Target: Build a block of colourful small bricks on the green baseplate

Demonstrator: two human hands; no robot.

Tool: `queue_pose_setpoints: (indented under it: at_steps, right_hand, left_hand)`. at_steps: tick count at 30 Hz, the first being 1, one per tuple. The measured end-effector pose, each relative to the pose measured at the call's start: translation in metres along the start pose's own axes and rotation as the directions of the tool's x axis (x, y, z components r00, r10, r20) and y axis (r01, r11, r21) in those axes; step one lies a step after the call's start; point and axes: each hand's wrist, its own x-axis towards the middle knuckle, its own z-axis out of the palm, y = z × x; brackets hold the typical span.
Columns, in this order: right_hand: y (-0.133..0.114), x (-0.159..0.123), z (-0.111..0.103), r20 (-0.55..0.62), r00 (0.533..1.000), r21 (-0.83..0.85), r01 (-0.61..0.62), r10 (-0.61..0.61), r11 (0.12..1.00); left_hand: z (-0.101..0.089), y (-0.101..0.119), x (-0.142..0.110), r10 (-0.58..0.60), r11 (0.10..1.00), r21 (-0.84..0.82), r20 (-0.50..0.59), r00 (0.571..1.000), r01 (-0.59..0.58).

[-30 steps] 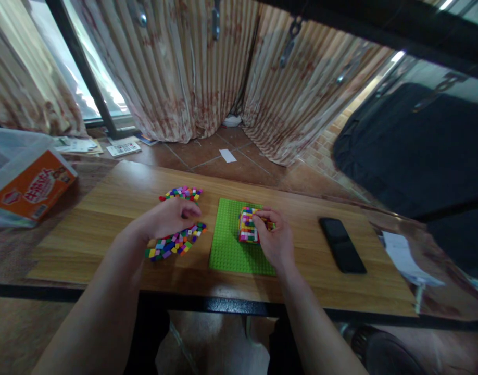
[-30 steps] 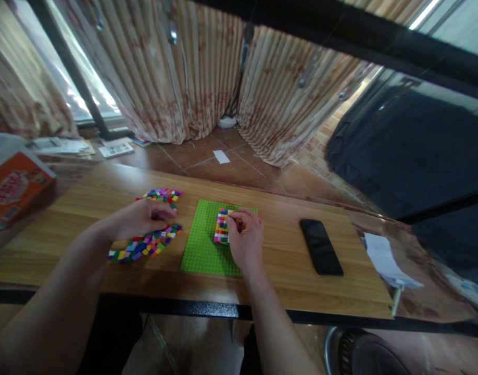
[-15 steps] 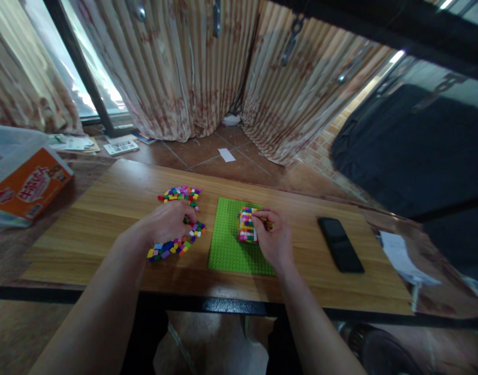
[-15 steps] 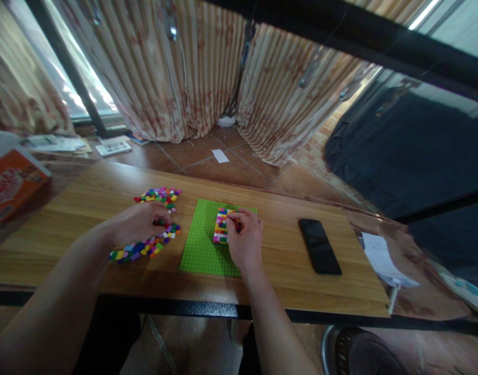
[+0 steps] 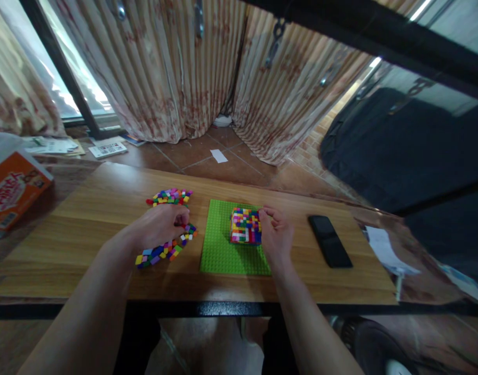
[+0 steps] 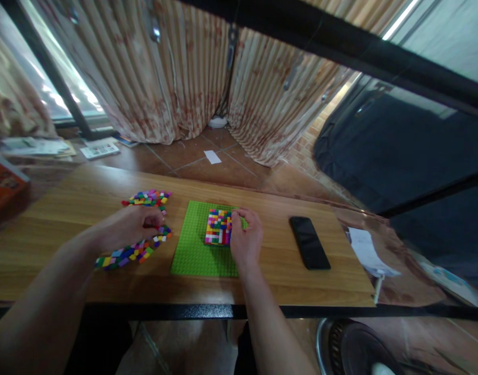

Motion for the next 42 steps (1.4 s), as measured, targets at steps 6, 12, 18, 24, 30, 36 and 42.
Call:
queue_pose_setpoints:
  at_steps: [6,12,18,24,30,36,42]
  right_hand:
    - [-0.028,-0.012,0.001,0.053,0.973,-0.039,0.225,-0.222,0.974]
    - [-0.045,-0.026,0.01,0.281,0.896,-0.025,0.365,-0.343,0.931]
    - [-0.046,-0.025,0.013,0.311,0.902,-0.016,0.32,-0.299,0.947]
    - [-0.042,-0.027,0.014,0.272,0.925,-0.013,0.278,-0.264,0.96]
    - [-0.042,-0.028,0.017,0.209,0.95,-0.028,0.244,-0.233,0.969]
    - [-0.04,-0.024,0.014,0.163,0.976,0.045,0.139,-0.144,0.989]
    - [-0.039,-0.019,0.004,0.145,0.977,0.07,0.145,-0.154,0.987]
  left_hand:
    - [0.002,0.02,0.004,0.071,0.97,-0.226,-0.095,0.993,-0.091]
    - [0.031,0.051,0.011,0.159,0.833,-0.486,-0.246,0.956,-0.264]
    - [0.051,0.064,0.013,0.13,0.75,-0.591,-0.309,0.942,-0.297]
    - [0.062,0.068,0.017,0.054,0.755,-0.579,-0.412,0.91,-0.307]
    - [0.067,0.076,0.016,-0.052,0.778,-0.579,-0.449,0.892,-0.246]
    - [0.063,0.072,0.019,-0.085,0.717,-0.658,-0.412,0.907,-0.232]
    - [0.063,0.067,0.021,-0.043,0.689,-0.694,-0.329,0.943,-0.21]
